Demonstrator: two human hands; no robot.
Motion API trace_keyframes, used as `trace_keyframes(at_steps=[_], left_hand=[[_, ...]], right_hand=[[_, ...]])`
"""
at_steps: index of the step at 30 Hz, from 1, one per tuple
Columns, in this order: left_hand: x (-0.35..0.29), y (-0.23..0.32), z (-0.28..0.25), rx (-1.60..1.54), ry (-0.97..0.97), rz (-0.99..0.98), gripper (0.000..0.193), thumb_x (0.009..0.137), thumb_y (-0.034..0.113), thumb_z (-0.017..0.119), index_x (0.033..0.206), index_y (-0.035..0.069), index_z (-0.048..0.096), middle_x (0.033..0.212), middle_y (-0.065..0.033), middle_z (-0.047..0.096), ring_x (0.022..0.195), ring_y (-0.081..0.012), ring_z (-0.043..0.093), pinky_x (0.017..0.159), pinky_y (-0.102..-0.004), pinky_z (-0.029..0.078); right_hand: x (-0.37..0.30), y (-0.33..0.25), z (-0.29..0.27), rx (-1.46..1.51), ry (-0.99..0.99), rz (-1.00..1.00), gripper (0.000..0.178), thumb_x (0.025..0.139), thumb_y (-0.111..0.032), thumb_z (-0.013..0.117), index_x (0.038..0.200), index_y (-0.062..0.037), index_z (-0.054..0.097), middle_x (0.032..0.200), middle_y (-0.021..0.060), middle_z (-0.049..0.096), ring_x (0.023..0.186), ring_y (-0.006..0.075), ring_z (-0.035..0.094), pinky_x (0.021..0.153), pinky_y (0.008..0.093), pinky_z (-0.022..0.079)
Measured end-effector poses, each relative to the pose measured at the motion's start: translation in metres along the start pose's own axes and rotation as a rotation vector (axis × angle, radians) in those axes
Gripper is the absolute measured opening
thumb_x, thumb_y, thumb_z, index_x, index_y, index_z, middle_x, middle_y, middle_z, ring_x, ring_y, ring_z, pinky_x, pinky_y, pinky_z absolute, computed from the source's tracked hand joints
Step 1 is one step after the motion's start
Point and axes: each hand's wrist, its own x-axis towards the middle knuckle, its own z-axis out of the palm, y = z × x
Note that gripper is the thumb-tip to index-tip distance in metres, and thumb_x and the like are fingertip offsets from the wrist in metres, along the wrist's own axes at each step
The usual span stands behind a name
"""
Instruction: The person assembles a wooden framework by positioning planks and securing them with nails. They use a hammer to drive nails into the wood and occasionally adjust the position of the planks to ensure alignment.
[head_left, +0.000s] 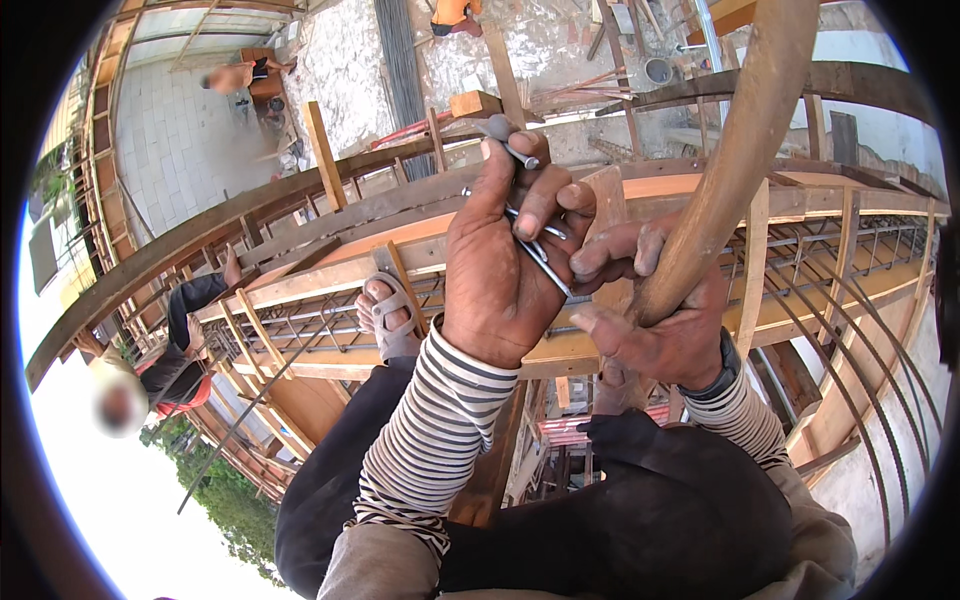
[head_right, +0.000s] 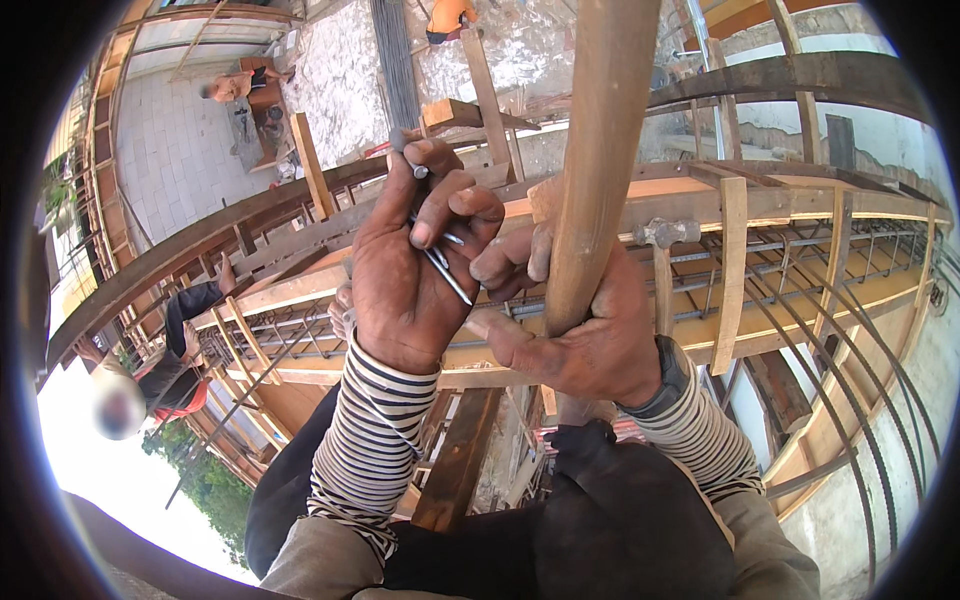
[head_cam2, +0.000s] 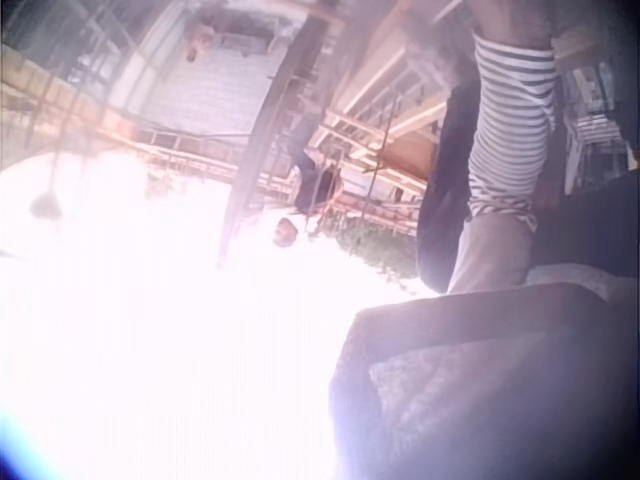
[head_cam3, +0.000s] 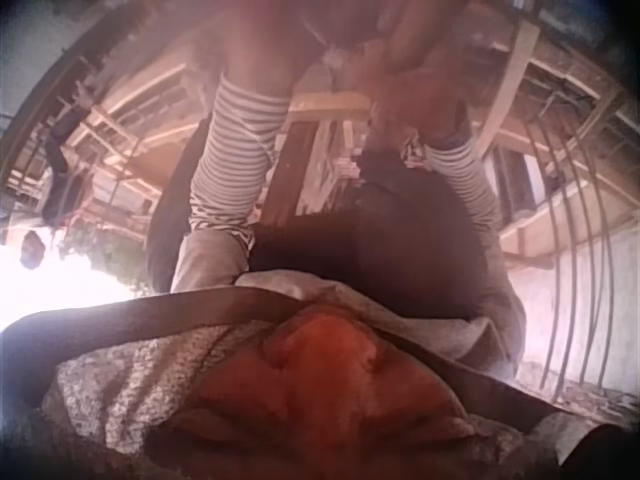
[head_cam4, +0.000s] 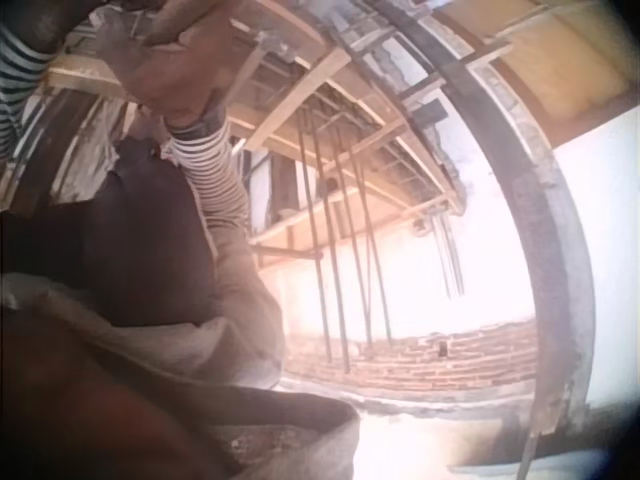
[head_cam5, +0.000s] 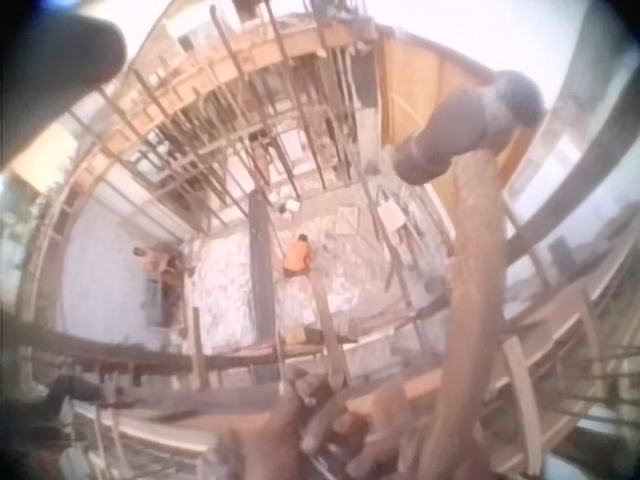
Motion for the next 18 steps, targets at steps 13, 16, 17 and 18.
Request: trace_keyframes(at_steps=[13, 16, 17, 18], left_hand=[[-0.009, -0.002, -0.011, -0.065, 0.076, 0.150, 0.026, 0.096, 0.030, 0.054, 0.076, 0.014, 0.048, 0.064, 0.0030, 0.038, 0.052, -0.0107, 0.036, 0.057, -0.0281, 0.037], [-0.014, 0.001, -0.024, 0.012, 0.116, 0.217, 0.031, 0.096, 0.032, 0.054, 0.072, 0.016, 0.043, 0.062, 0.0039, 0.035, 0.052, -0.0105, 0.035, 0.055, -0.0281, 0.035], [-0.017, 0.007, -0.025, 0.188, 0.210, 0.288, 0.039, 0.098, 0.040, 0.054, 0.069, 0.018, 0.039, 0.061, 0.0046, 0.032, 0.051, -0.0098, 0.032, 0.052, -0.0276, 0.032], [-0.018, 0.009, -0.031, 0.232, 0.258, 0.279, 0.047, 0.099, 0.051, 0.051, 0.069, 0.018, 0.037, 0.059, 0.0054, 0.030, 0.049, -0.0095, 0.028, 0.050, -0.0270, 0.028]], right_hand=[[-0.032, 0.013, 0.024, -0.218, 0.234, -0.002, 0.037, 0.086, 0.006, 0.066, 0.110, -0.0035, 0.040, 0.093, 0.0106, 0.062, 0.086, 0.0152, 0.064, 0.074, 0.0285, 0.054], [-0.043, 0.016, 0.025, -0.175, 0.291, 0.037, 0.035, 0.087, 0.006, 0.065, 0.110, -0.0031, 0.040, 0.093, 0.0091, 0.061, 0.085, 0.0145, 0.064, 0.072, 0.0273, 0.054], [-0.044, 0.015, 0.026, -0.150, 0.323, 0.047, 0.034, 0.087, 0.006, 0.065, 0.110, -0.0029, 0.040, 0.094, 0.0087, 0.061, 0.085, 0.0142, 0.064, 0.072, 0.0269, 0.053], [-0.049, 0.013, 0.020, -0.146, 0.369, 0.072, 0.034, 0.088, 0.006, 0.064, 0.110, -0.0027, 0.040, 0.094, 0.0083, 0.061, 0.084, 0.0138, 0.064, 0.072, 0.0265, 0.053]])
